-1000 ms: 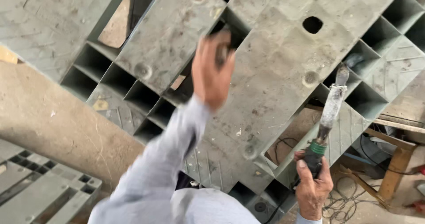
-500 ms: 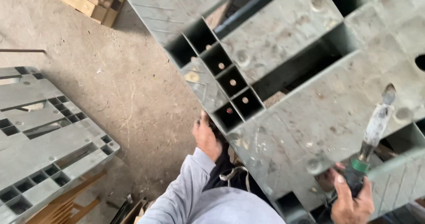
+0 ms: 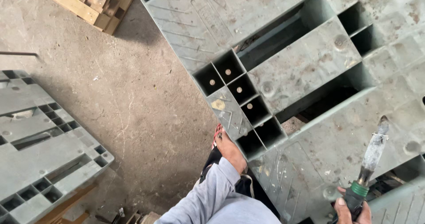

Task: The person uses a soldering iron to scrape and clean debris from the recessed compartments of a large gray plastic pallet. They repeatedly apply the hot tip to the surfaces and wipe away residue with a cloth held in the other hand.

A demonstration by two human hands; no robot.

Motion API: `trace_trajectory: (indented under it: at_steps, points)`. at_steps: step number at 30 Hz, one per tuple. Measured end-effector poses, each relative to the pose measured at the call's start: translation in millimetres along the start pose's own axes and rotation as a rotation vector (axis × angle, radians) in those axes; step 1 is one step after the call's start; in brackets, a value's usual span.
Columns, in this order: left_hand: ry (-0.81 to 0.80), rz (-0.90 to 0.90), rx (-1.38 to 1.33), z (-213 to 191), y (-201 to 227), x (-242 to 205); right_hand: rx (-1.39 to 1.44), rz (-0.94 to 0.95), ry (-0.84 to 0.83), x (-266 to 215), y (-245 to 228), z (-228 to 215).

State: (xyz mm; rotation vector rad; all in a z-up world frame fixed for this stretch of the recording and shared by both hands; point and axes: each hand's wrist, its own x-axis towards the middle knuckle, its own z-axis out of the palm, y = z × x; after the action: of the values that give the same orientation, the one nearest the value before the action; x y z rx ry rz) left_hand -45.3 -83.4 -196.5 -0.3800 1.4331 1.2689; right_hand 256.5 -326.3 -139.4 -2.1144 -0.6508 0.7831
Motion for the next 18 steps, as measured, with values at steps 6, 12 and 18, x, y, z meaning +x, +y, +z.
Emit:
trace_trajectory:
  at_steps: [6,12,18]
  points:
    - [-0.031,-0.109,-0.065,8.3,14.2,5.5,-0.022,-0.068,0.089,-26.0,-41.0,28.2]
    - [-0.084,-0.186,0.022,52.9,55.6,14.8,-0.078,-0.094,0.103,-45.7,-94.9,67.3]
    - [-0.055,-0.004,0.318,114.4,119.4,61.1,0.051,-0.137,0.059,-42.2,-149.0,107.4]
